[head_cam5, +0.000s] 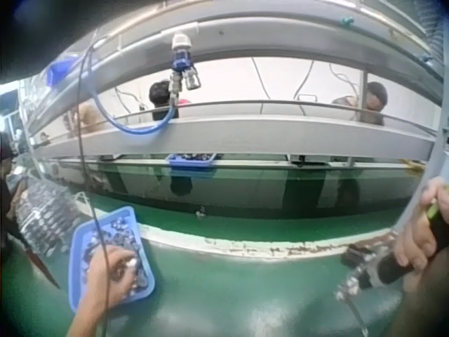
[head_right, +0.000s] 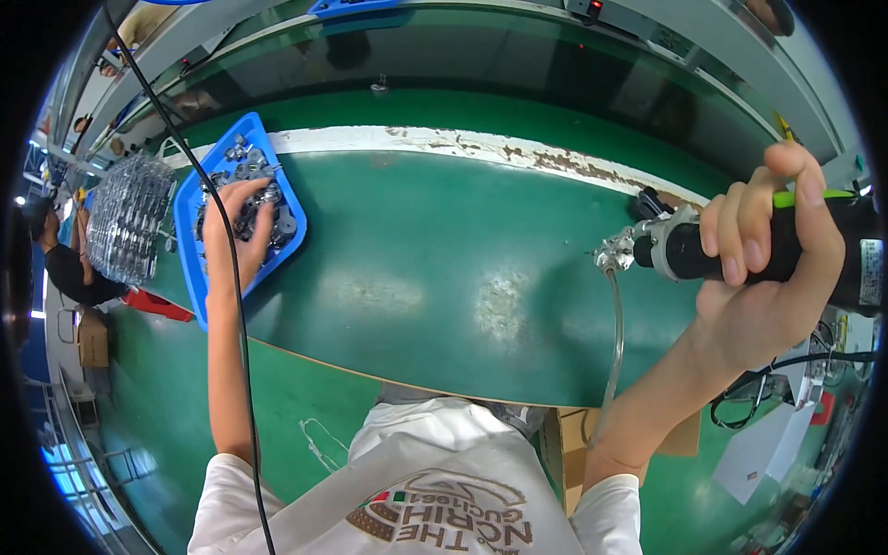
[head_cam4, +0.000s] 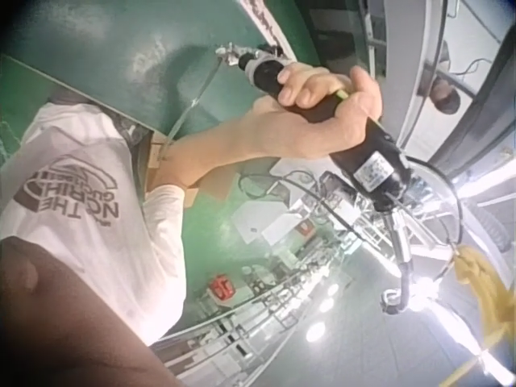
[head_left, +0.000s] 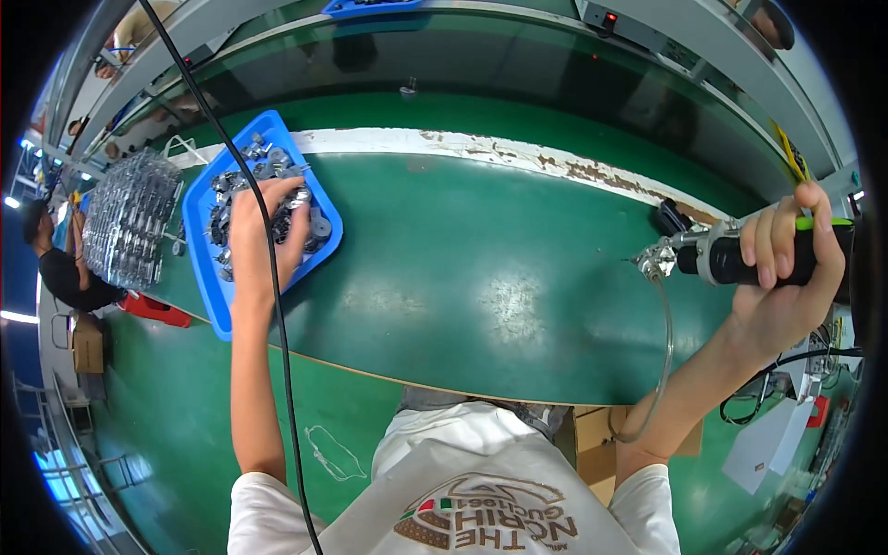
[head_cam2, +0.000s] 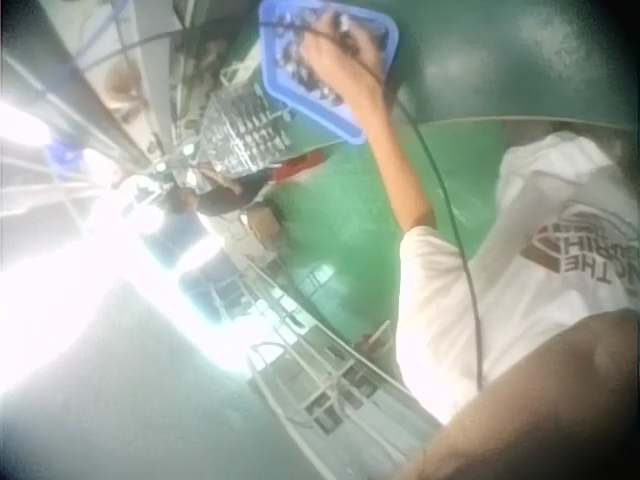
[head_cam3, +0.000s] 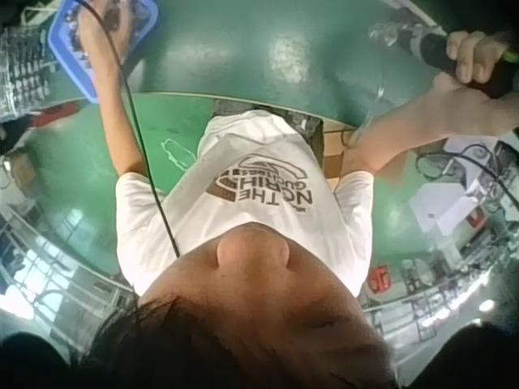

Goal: The person assembles small circular electronic components on a factory workbench using an electric screwdriver.

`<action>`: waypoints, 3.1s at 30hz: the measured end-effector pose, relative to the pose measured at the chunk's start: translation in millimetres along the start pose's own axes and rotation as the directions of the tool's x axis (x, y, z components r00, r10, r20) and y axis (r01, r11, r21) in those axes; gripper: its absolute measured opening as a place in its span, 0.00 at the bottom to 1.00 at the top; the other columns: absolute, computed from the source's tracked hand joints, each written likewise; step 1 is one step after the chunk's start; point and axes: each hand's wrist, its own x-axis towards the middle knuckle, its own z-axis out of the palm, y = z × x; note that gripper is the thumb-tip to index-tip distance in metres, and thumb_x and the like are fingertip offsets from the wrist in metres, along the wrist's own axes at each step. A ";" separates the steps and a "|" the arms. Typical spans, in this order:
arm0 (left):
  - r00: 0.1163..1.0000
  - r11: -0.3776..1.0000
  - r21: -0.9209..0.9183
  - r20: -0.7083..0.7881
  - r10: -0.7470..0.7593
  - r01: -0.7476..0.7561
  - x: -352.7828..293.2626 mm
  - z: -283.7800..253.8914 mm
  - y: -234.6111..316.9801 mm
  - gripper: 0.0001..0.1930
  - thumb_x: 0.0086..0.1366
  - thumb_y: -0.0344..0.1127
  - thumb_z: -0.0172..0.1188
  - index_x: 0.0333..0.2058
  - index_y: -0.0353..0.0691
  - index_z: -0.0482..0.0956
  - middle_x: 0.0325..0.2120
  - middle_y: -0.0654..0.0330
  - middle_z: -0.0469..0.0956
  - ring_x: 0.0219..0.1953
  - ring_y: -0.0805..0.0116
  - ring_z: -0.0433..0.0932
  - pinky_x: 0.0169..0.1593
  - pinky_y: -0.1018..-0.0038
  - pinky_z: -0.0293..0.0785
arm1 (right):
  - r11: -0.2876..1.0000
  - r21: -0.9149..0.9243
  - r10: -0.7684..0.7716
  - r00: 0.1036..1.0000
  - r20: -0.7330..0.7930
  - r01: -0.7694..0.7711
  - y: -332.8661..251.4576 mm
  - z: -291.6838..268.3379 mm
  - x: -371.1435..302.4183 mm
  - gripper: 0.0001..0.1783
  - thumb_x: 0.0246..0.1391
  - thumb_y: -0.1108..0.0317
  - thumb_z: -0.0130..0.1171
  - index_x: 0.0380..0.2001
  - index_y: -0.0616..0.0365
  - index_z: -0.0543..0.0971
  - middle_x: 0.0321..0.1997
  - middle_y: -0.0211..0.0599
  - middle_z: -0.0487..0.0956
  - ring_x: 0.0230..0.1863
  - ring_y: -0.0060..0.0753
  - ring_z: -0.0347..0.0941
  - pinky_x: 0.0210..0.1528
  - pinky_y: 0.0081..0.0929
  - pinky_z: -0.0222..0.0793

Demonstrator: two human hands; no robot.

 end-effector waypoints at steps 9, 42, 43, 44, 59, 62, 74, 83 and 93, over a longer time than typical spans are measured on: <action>0.996 0.996 0.046 0.044 0.080 -0.082 81.1 77.5 -12.4 0.12 0.62 0.36 0.66 0.43 0.38 0.86 0.44 0.53 0.83 0.49 0.50 0.79 0.55 0.60 0.75 | 0.996 -0.094 0.003 0.999 -0.040 -0.007 9.0 -1.7 -2.0 0.19 0.69 0.59 0.45 0.43 0.65 0.77 0.16 0.23 0.61 0.14 0.16 0.52 0.22 0.20 0.55; 0.987 0.993 0.014 -0.116 -0.111 0.113 24.4 13.9 -27.2 0.17 0.54 0.36 0.75 0.42 0.39 0.86 0.39 0.54 0.83 0.47 0.50 0.79 0.52 0.61 0.76 | 0.997 -0.081 -0.002 0.998 -0.064 -0.004 21.2 7.5 -10.2 0.12 0.71 0.62 0.48 0.37 0.60 0.72 0.14 0.20 0.59 0.12 0.12 0.49 0.19 0.17 0.51; 0.978 0.984 0.031 -0.126 -0.168 0.173 17.6 -2.3 -43.4 0.16 0.54 0.39 0.76 0.41 0.39 0.87 0.39 0.54 0.84 0.45 0.51 0.80 0.52 0.61 0.76 | 0.996 -0.088 -0.002 0.998 -0.064 -0.004 21.6 8.2 -10.3 0.12 0.71 0.62 0.48 0.37 0.60 0.72 0.14 0.20 0.59 0.12 0.12 0.49 0.19 0.17 0.50; 0.965 0.972 0.042 -0.134 -0.224 0.232 9.9 -17.4 -60.4 0.17 0.54 0.41 0.76 0.39 0.39 0.88 0.38 0.54 0.85 0.44 0.52 0.81 0.51 0.61 0.76 | 0.997 -0.077 -0.004 0.999 -0.051 0.000 22.4 9.5 -10.7 0.12 0.71 0.62 0.48 0.37 0.60 0.72 0.14 0.20 0.59 0.12 0.12 0.49 0.19 0.17 0.50; 0.660 0.678 0.065 -0.310 -0.684 0.733 -61.7 -81.5 -273.3 0.24 0.57 0.48 0.75 0.47 0.36 0.87 0.39 0.53 0.88 0.40 0.61 0.86 0.47 0.65 0.80 | 0.994 -0.107 0.003 0.997 -0.078 -0.012 29.7 7.3 -14.8 0.12 0.71 0.62 0.47 0.37 0.59 0.70 0.15 0.20 0.58 0.13 0.11 0.48 0.19 0.15 0.51; 0.637 0.636 0.120 -0.309 -0.706 0.763 -69.7 -72.7 -299.0 0.24 0.57 0.47 0.75 0.47 0.36 0.87 0.39 0.52 0.88 0.40 0.61 0.87 0.47 0.66 0.80 | 0.993 -0.120 -0.001 0.996 -0.084 -0.010 32.9 2.9 -17.3 0.12 0.71 0.62 0.46 0.37 0.59 0.70 0.15 0.20 0.58 0.13 0.11 0.49 0.19 0.15 0.50; 0.656 0.709 0.014 -0.393 -0.645 0.706 -64.3 -56.9 -313.7 0.22 0.65 0.46 0.69 0.52 0.36 0.85 0.39 0.58 0.86 0.34 0.69 0.80 0.44 0.71 0.77 | 0.999 -0.046 -0.006 1.000 -0.001 0.006 26.7 -19.6 -28.8 0.10 0.71 0.65 0.45 0.38 0.60 0.67 0.15 0.21 0.58 0.13 0.12 0.49 0.17 0.15 0.51; 0.847 0.883 -0.315 -0.300 -0.440 0.347 -6.3 -96.3 -72.1 0.06 0.69 0.29 0.62 0.40 0.32 0.85 0.37 0.59 0.85 0.38 0.71 0.80 0.42 0.75 0.73 | 0.996 -0.082 0.039 0.984 0.173 -0.025 28.1 -47.1 -22.5 0.11 0.71 0.65 0.50 0.36 0.59 0.65 0.15 0.23 0.59 0.11 0.13 0.50 0.15 0.15 0.52; 0.966 0.102 -0.993 -0.025 0.258 -0.053 82.6 -101.9 128.9 0.16 0.71 0.43 0.65 0.25 0.42 0.78 0.30 0.54 0.83 0.28 0.62 0.74 0.34 0.69 0.69 | 0.998 -0.063 0.030 0.913 0.407 -0.004 16.2 -28.1 -3.4 0.13 0.73 0.63 0.50 0.42 0.63 0.76 0.20 0.29 0.65 0.15 0.19 0.54 0.18 0.19 0.50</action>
